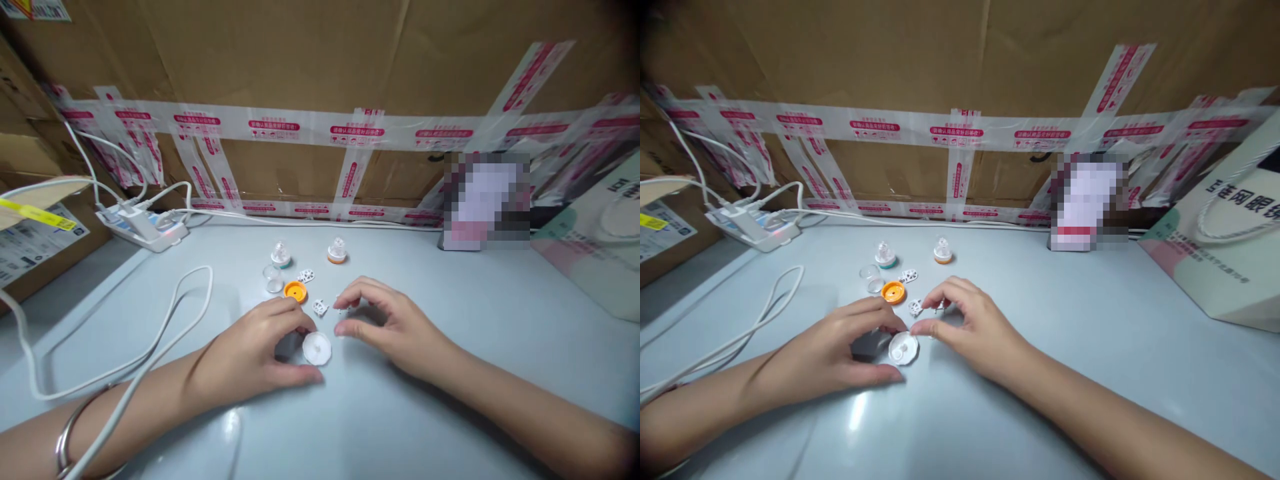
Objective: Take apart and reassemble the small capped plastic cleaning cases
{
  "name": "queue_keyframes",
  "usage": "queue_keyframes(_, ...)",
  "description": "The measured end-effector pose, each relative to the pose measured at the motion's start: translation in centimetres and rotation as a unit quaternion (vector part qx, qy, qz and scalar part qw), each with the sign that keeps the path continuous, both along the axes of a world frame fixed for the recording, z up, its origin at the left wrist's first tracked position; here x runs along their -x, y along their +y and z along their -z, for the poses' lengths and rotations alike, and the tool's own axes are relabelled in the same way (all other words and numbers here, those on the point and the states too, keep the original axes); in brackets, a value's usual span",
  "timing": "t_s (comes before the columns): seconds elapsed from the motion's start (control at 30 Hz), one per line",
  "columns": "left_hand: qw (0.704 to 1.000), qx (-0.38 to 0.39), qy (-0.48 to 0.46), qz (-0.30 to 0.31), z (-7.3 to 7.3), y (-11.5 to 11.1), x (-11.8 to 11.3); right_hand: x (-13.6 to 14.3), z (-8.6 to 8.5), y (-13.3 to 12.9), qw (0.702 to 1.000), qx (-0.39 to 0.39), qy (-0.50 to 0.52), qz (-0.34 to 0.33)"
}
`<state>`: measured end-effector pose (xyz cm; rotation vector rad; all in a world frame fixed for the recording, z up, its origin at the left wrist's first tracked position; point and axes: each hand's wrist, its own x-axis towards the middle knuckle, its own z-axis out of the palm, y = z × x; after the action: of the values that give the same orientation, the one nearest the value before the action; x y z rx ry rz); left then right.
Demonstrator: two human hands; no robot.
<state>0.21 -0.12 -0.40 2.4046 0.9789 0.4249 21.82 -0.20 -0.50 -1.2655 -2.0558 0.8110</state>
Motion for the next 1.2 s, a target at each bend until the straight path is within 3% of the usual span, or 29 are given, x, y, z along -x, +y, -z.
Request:
queue_keyframes(0.17,1.000,-0.008,-0.024,-0.004,0.2,-0.2,-0.2,-1.2,-0.5,0.6,0.995,0.034,-0.081,-0.053)
queue_keyframes(0.33,1.000,0.005,-0.022,-0.008,0.2,-0.2,-0.3,-0.9,-0.1,0.4,0.995,0.038,-0.078,-0.055)
queue_keyframes(0.43,1.000,0.013,-0.019,-0.008,0.2,-0.2,-0.3,-0.8,-0.1,0.3,0.986,-0.030,-0.121,-0.112)
queue_keyframes(0.53,1.000,0.013,-0.018,-0.006,0.1,-0.1,-0.3,-0.8,-0.1,0.1,0.939,-0.181,-0.226,-0.184)
queue_keyframes(0.63,1.000,0.011,-0.019,-0.002,0.2,0.0,-0.2,-0.8,0.1,0.0,0.883,-0.286,-0.311,-0.203)
queue_keyframes(0.83,0.999,0.033,-0.035,0.005,0.5,0.3,0.0,-0.9,0.4,0.0,0.837,-0.338,-0.375,-0.213)
queue_keyframes(0.93,0.998,0.054,-0.036,0.004,0.6,0.4,0.1,-0.9,0.3,0.1,0.845,-0.339,-0.362,-0.202)
queue_keyframes(1.2,0.997,0.074,-0.033,0.003,0.7,0.5,0.1,-0.7,1.0,0.2,0.920,-0.291,-0.227,-0.132)
